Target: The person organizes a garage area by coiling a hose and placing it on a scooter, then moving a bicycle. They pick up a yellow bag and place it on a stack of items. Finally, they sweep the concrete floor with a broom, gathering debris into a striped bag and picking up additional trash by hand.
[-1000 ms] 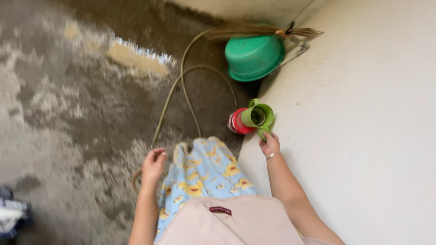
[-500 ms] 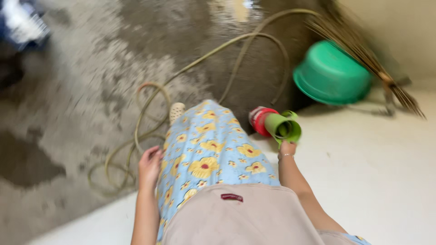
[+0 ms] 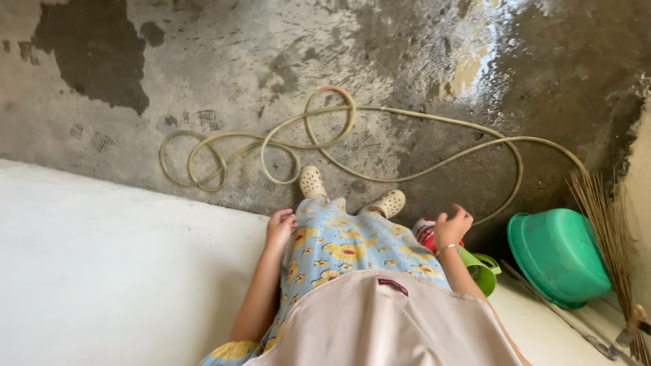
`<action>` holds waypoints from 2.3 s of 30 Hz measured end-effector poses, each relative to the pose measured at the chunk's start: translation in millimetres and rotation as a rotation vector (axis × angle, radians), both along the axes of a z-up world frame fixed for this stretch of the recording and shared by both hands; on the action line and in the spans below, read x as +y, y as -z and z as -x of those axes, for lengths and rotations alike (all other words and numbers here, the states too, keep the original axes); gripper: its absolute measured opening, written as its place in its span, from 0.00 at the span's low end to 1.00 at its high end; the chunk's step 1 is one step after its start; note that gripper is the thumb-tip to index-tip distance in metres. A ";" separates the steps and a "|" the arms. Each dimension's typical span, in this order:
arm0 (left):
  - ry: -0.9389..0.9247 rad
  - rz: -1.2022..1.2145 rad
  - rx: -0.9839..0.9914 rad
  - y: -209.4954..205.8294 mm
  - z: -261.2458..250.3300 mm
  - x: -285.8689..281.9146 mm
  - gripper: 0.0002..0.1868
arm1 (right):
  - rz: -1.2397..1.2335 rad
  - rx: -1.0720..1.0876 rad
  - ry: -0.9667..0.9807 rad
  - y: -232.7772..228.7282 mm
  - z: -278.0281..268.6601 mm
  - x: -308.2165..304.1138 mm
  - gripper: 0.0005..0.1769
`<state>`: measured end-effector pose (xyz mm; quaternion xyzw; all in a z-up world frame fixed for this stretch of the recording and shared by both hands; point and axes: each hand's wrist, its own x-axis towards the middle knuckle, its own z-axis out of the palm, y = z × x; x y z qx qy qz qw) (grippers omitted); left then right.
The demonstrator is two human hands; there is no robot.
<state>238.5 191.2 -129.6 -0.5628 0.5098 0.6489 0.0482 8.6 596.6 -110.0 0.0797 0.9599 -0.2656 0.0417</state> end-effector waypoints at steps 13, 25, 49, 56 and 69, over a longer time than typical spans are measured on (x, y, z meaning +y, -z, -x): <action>0.101 0.263 -0.368 160.5 51.9 -114.2 0.14 | -0.206 -0.472 -0.619 106.8 91.8 -246.6 0.33; -0.787 0.052 -0.057 328.8 106.8 -12.5 0.16 | -0.773 -0.468 -1.510 476.0 194.1 -471.7 0.76; -0.526 0.289 0.057 341.4 108.0 -13.8 0.10 | -0.592 -0.298 -1.245 603.8 120.5 -465.8 0.14; -0.581 0.279 -0.105 275.2 111.8 27.6 0.14 | -0.112 0.039 -1.088 368.1 209.7 -442.1 0.14; 0.197 0.857 0.135 -2.2 363.7 -95.2 0.75 | -0.118 0.211 -0.945 -103.7 366.4 -362.5 0.16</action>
